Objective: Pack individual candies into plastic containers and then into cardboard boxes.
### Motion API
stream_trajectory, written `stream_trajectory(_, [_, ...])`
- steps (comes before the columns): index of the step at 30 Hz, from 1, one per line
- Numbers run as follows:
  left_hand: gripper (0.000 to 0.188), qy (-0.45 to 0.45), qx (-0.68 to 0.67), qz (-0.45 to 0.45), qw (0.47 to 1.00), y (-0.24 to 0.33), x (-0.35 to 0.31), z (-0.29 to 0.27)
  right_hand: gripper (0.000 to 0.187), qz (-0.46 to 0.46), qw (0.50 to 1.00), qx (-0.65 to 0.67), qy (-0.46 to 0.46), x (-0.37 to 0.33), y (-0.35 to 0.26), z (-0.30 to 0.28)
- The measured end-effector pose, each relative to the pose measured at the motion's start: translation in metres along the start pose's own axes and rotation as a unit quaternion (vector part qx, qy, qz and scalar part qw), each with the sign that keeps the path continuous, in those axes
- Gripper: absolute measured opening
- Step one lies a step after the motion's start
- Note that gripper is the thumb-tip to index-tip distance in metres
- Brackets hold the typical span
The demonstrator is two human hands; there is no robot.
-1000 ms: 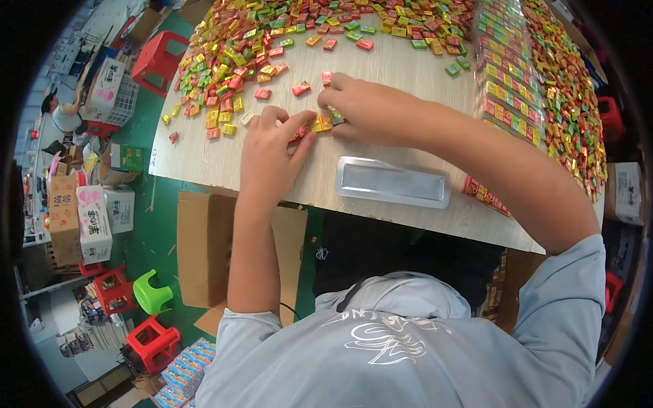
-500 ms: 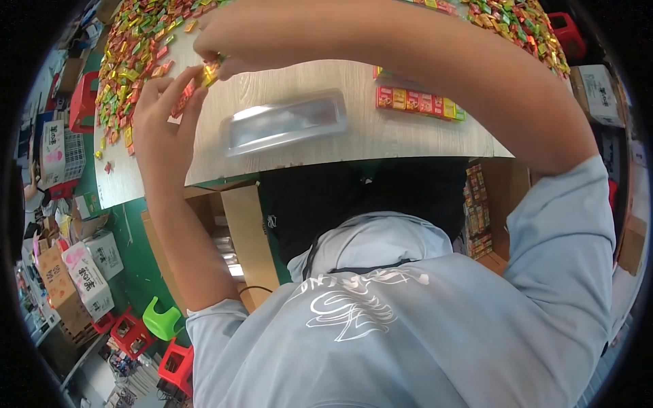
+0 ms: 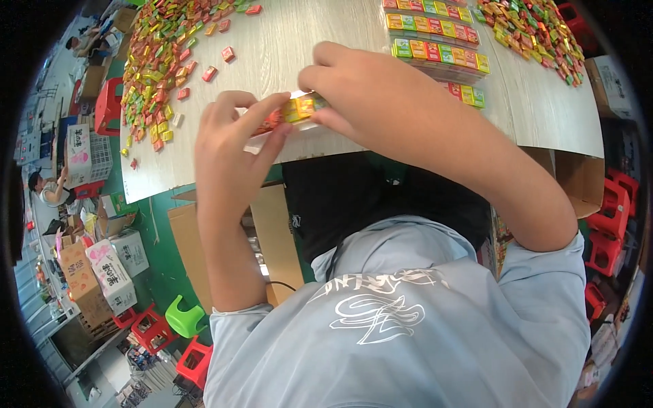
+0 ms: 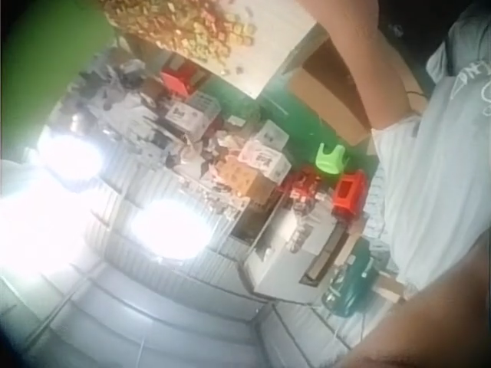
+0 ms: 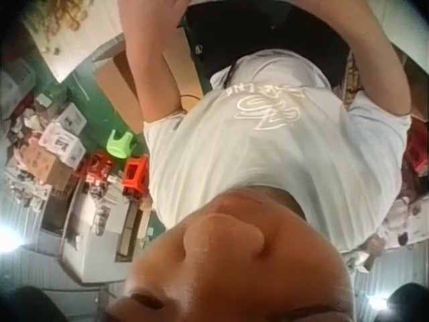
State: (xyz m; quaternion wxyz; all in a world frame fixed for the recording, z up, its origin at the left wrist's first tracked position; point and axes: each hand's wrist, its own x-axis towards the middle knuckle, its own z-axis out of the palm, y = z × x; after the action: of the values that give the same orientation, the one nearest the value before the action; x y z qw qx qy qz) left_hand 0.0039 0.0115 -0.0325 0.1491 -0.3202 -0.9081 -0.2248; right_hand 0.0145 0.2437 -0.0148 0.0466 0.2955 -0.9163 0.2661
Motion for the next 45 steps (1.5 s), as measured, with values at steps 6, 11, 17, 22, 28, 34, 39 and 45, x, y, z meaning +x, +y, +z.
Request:
stream_trajectory(6, [0.045,0.046,-0.002,-0.018,0.999,0.003,-0.027,0.018,0.033,0.028,0.999,0.003,0.039,-0.022,-0.007,0.003])
stream_trajectory(11, [0.058,0.069,0.022,-0.009,0.997,0.004,-0.053,0.036,0.04,0.021,0.995,-0.075,0.067,-0.039,-0.006,0.011])
stream_trajectory(17, [0.054,0.103,-0.01,-0.014,0.995,0.004,-0.053,0.043,0.041,0.012,0.988,-0.095,0.123,-0.031,0.003,0.014])
stream_trajectory(22, [0.056,0.116,-0.082,-0.052,0.988,-0.003,-0.043,0.043,0.03,0.024,0.999,0.037,0.025,-0.014,0.015,0.01])
stream_trajectory(28, [0.065,0.05,-0.214,-0.147,0.964,-0.015,-0.031,0.036,0.023,0.039,0.997,0.062,-0.024,-0.006,0.009,-0.005])
stream_trajectory(34, [0.075,0.017,-0.333,-0.167,0.928,-0.023,-0.037,0.038,0.016,-0.036,0.999,0.007,-0.02,-0.004,0.016,-0.003])
stream_trajectory(39, [0.08,0.009,-0.377,-0.197,0.905,-0.014,-0.038,0.035,0.018,-0.069,0.997,-0.023,0.015,-0.01,0.021,-0.009])
stream_trajectory(45, [0.084,-0.017,-0.332,-0.195,0.923,-0.02,-0.035,0.028,0.021,-0.081,0.995,0.025,0.047,-0.027,0.026,-0.033])
